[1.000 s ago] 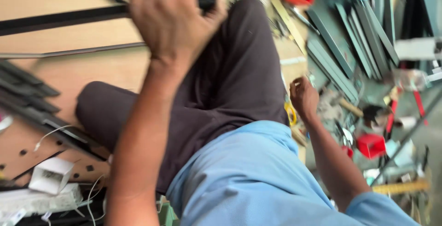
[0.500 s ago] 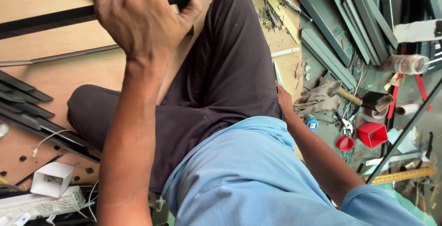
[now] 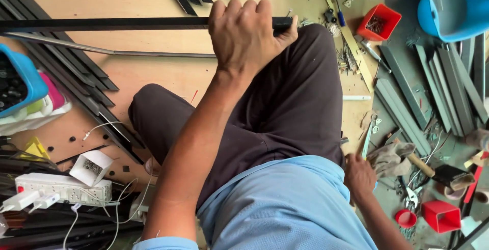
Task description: The recorder is assembling and securing the corners of black picture frames using tools like a hammer and scissors.
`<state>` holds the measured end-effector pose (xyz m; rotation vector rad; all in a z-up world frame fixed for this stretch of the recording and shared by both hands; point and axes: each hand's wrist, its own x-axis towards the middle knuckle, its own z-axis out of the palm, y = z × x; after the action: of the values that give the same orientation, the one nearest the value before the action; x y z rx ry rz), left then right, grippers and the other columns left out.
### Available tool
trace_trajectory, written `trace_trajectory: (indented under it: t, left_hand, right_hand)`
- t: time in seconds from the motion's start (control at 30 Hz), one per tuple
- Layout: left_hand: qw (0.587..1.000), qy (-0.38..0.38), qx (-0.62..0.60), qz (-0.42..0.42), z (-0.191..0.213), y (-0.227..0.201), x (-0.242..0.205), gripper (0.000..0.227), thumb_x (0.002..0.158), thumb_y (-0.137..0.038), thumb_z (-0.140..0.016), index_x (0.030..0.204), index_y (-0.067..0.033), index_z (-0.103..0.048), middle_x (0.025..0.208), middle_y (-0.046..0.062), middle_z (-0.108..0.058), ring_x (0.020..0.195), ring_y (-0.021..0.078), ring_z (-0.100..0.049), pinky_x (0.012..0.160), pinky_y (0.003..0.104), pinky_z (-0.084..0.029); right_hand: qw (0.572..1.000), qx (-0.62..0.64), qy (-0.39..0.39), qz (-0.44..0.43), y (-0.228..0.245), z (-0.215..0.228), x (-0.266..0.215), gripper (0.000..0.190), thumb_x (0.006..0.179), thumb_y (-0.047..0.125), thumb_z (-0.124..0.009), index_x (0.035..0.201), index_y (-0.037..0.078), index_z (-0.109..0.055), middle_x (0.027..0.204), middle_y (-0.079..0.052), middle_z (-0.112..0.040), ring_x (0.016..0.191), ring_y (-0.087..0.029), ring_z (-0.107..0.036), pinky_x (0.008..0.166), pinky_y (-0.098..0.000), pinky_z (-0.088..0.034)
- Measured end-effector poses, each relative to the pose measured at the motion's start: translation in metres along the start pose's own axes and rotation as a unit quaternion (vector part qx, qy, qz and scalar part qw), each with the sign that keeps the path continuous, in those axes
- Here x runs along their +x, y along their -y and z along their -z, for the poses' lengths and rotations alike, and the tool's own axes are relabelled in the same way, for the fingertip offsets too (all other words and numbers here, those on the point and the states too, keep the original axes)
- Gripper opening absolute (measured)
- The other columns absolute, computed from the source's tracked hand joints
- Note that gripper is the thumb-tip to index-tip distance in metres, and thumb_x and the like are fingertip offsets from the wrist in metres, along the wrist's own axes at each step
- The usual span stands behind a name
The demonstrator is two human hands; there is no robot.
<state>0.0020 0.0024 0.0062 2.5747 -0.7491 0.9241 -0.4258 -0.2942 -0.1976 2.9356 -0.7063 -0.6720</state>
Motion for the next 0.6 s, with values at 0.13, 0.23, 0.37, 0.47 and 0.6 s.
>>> trace_trajectory:
  t: [0.13,0.23,0.37,0.47,0.6]
  left_hand:
    - [1.000,-0.012,0.005,0.005,0.000,-0.001,0.000,0.059,0.092,-0.060,-0.068,0.059,-0.0128,-0.053,0.051,0.001,-0.044,0.051,0.0191,-0.040,0.061,0.040,-0.033]
    - [1.000,-0.021,0.005,0.009,-0.001,-0.002,0.000,0.058,0.091,-0.060,-0.067,0.060,-0.0126,-0.054,0.052,0.001,-0.045,0.052,0.0192,-0.041,0.062,0.040,-0.034]
    - [1.000,-0.026,0.000,0.009,-0.002,0.000,-0.002,0.058,0.091,-0.061,-0.067,0.061,-0.0123,-0.055,0.053,0.002,-0.045,0.053,0.0197,-0.042,0.062,0.040,-0.034]
    - [1.000,-0.025,0.001,0.002,-0.005,-0.002,-0.003,0.060,0.091,-0.063,-0.066,0.060,-0.0129,-0.055,0.050,0.001,-0.044,0.050,0.0190,-0.041,0.060,0.040,-0.034]
    - [0.999,-0.036,0.013,-0.002,-0.006,0.000,-0.003,0.061,0.095,-0.064,-0.063,0.061,-0.0133,-0.054,0.052,0.001,-0.044,0.054,0.0189,-0.042,0.063,0.039,-0.034]
  right_hand:
    - [1.000,-0.012,0.006,0.027,-0.011,-0.026,-0.002,0.018,0.090,0.020,-0.057,0.104,0.011,-0.063,0.105,-0.011,-0.071,0.102,-0.033,-0.068,0.081,-0.0472,-0.054]
    - [0.998,0.054,0.005,0.024,-0.006,-0.007,0.006,0.016,0.092,0.020,-0.057,0.103,0.012,-0.065,0.102,-0.011,-0.073,0.102,-0.034,-0.067,0.084,-0.0492,-0.052]
    - [0.995,0.066,-0.060,-0.043,0.002,0.030,0.029,0.029,0.086,0.030,-0.067,0.102,0.006,-0.065,0.096,-0.018,-0.071,0.096,-0.039,-0.066,0.085,-0.0528,-0.050]
    - [0.954,0.257,-0.107,-0.115,-0.002,0.069,0.056,0.029,0.094,0.023,-0.061,0.113,0.000,-0.059,0.091,-0.020,-0.067,0.083,-0.034,-0.064,0.074,-0.0497,-0.049]
    - [0.829,0.553,-0.061,-0.065,0.048,0.213,0.077,0.022,0.103,0.009,-0.049,0.124,0.005,-0.055,0.094,-0.008,-0.062,0.077,-0.014,-0.058,0.066,-0.0309,-0.050]
